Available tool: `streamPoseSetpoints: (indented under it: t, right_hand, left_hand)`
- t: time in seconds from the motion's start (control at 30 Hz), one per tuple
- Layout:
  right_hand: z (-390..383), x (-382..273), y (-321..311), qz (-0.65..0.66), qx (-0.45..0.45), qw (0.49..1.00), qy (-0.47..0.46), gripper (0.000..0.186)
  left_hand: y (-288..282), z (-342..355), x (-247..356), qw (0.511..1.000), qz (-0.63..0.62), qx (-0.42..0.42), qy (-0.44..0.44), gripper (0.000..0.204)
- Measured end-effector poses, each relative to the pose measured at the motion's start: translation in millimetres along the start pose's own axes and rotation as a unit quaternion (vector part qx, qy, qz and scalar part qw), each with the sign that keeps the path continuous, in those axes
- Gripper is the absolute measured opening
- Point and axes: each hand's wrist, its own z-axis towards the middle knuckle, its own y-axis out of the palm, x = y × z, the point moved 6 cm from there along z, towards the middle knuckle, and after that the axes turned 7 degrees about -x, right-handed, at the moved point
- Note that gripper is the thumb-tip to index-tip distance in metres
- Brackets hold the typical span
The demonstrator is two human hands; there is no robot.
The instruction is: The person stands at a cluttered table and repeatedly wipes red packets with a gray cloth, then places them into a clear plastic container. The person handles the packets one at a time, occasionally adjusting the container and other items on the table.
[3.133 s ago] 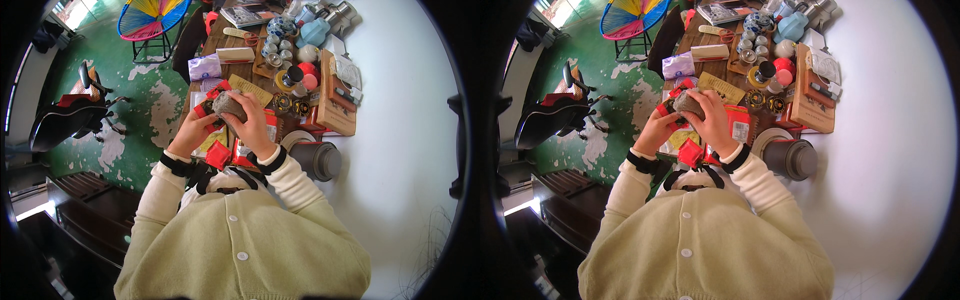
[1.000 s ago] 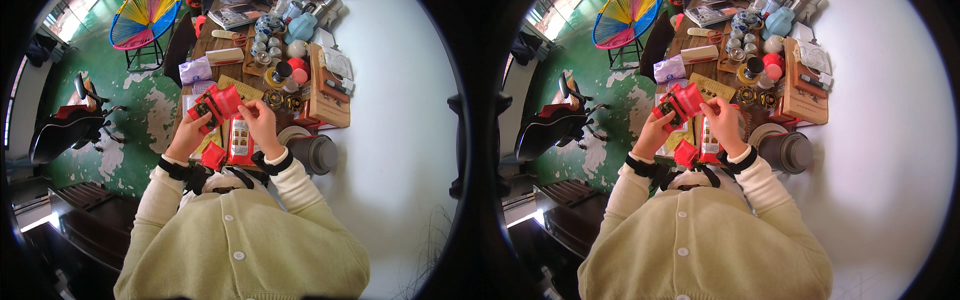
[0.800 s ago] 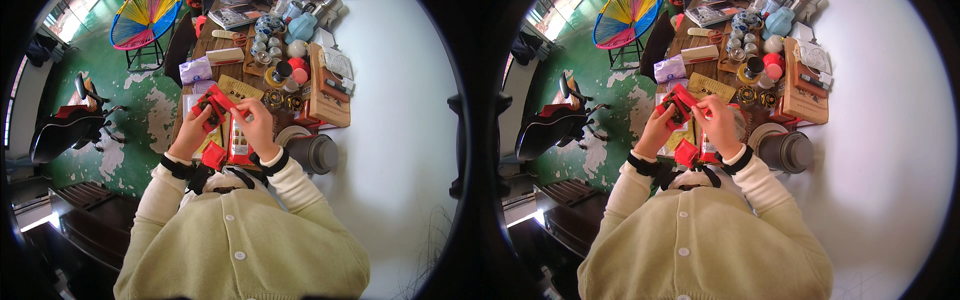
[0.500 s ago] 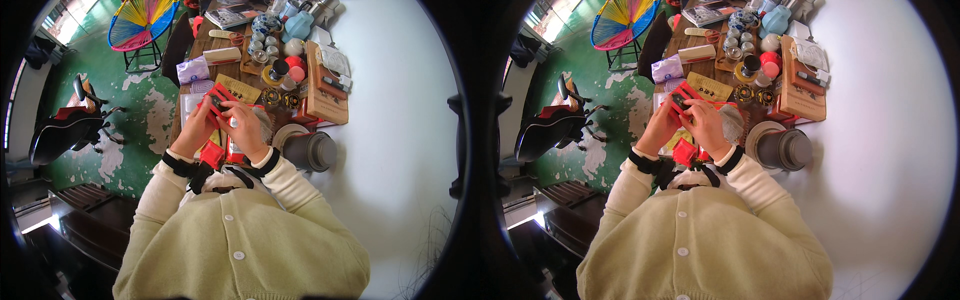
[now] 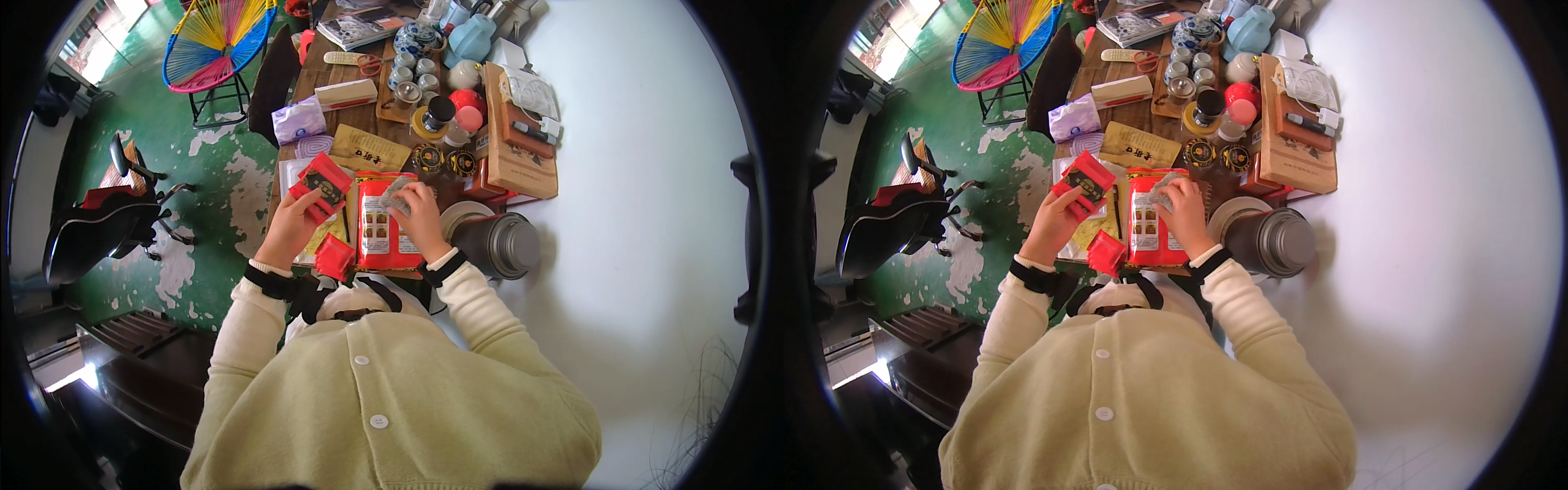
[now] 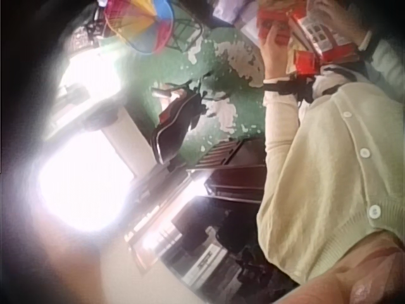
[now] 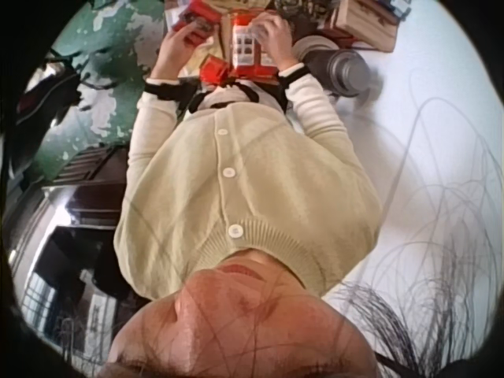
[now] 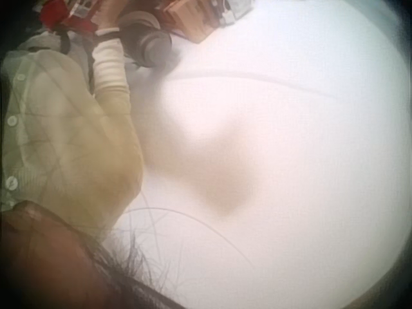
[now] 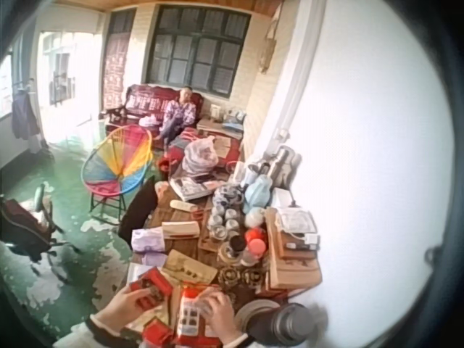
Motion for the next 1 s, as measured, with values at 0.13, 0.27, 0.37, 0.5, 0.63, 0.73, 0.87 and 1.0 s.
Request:
streamPoseSetpoints:
  t: [0.13,0.27,0.37,0.5,0.63,0.73,0.87,1.0]
  right_hand:
    - [-12,11,15,-0.003,-0.007,1.0,0.011,0.028]
    - [-13,25,18,-0.008,0.009,0.999,0.045,0.023]
    - [-10,35,20,-0.029,0.012,0.999,0.044,0.025]
    - [-16,35,23,-0.071,0.017,0.997,0.009,0.041]
    - [-18,45,30,-0.105,0.02,0.994,0.034,0.057]
    - [-15,61,36,-0.058,-0.018,0.995,0.077,0.056]
    - [-5,65,31,-0.042,-0.028,0.993,0.102,0.047]
    - [9,36,9,0.019,0.017,0.996,0.088,0.047]
  left_hand:
    - [-3,1,-2,1.0,-0.003,-0.006,0.009,0.034]
    - [-8,2,-4,1.0,0.009,0.018,-0.002,0.033]
    - [-10,3,-6,1.0,0.008,0.024,-0.002,0.032]
    - [-13,3,-9,0.999,0.011,0.031,-0.005,0.031]
    - [-17,3,-12,0.999,0.013,0.038,-0.005,0.031]
    - [-21,5,-18,0.999,-0.008,0.03,-0.019,0.034]
    - [-24,8,-25,0.999,-0.033,0.013,-0.031,0.04]
    - [-25,10,-26,0.999,-0.042,0.011,-0.031,0.042]
